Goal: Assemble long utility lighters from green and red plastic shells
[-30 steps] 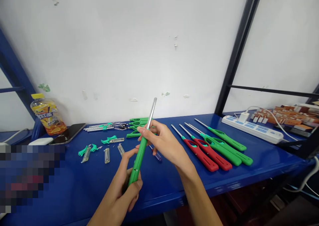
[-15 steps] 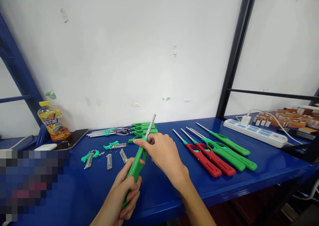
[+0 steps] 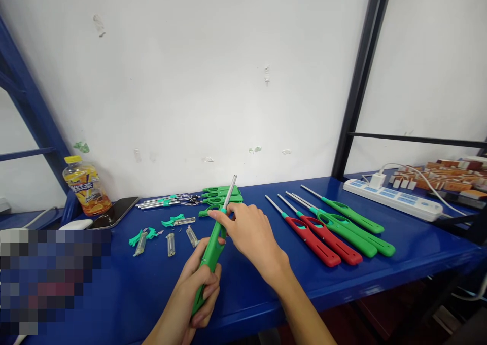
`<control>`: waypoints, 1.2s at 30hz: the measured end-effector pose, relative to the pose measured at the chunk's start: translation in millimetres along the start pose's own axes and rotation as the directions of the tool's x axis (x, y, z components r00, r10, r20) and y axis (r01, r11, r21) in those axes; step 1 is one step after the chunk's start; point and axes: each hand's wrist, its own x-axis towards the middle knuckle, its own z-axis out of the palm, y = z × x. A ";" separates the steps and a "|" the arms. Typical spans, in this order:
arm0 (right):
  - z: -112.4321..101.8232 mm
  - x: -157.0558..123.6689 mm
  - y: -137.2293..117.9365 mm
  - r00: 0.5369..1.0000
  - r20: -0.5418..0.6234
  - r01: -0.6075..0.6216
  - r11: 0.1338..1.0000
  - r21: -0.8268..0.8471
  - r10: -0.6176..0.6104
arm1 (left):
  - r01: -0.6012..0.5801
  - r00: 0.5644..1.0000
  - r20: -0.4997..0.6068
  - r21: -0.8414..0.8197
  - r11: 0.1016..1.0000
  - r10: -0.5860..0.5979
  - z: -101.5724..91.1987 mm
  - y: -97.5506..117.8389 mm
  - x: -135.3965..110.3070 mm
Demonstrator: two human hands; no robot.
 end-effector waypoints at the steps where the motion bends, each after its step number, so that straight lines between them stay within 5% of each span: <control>1: -0.4 -0.3 -0.4 1.000 0.007 -0.002 1.000 0.007 0.002 | 0.011 1.000 -0.004 0.000 1.000 -0.011 -0.3 0.4 -0.8; 13: -1.0 -2.6 -2.2 0.999 0.018 0.038 0.999 0.023 -0.039 | -0.006 1.000 0.006 0.014 1.000 0.006 1.9 1.2 -1.5; 21: -4.9 -6.8 -4.0 0.978 0.183 0.041 0.957 0.286 -0.097 | 0.026 0.999 -0.043 0.014 1.000 -0.025 -0.9 -2.1 -9.7; 29: -7.3 -7.4 -3.2 0.969 0.202 0.074 0.946 0.316 -0.143 | -0.012 0.999 -0.043 0.041 0.999 0.014 2.2 -2.5 -7.9; 36: -10.5 -10.0 2.3 0.961 0.177 0.189 0.973 0.129 -0.210 | -0.068 0.985 0.161 -0.003 0.998 0.068 -7.4 -13.7 6.8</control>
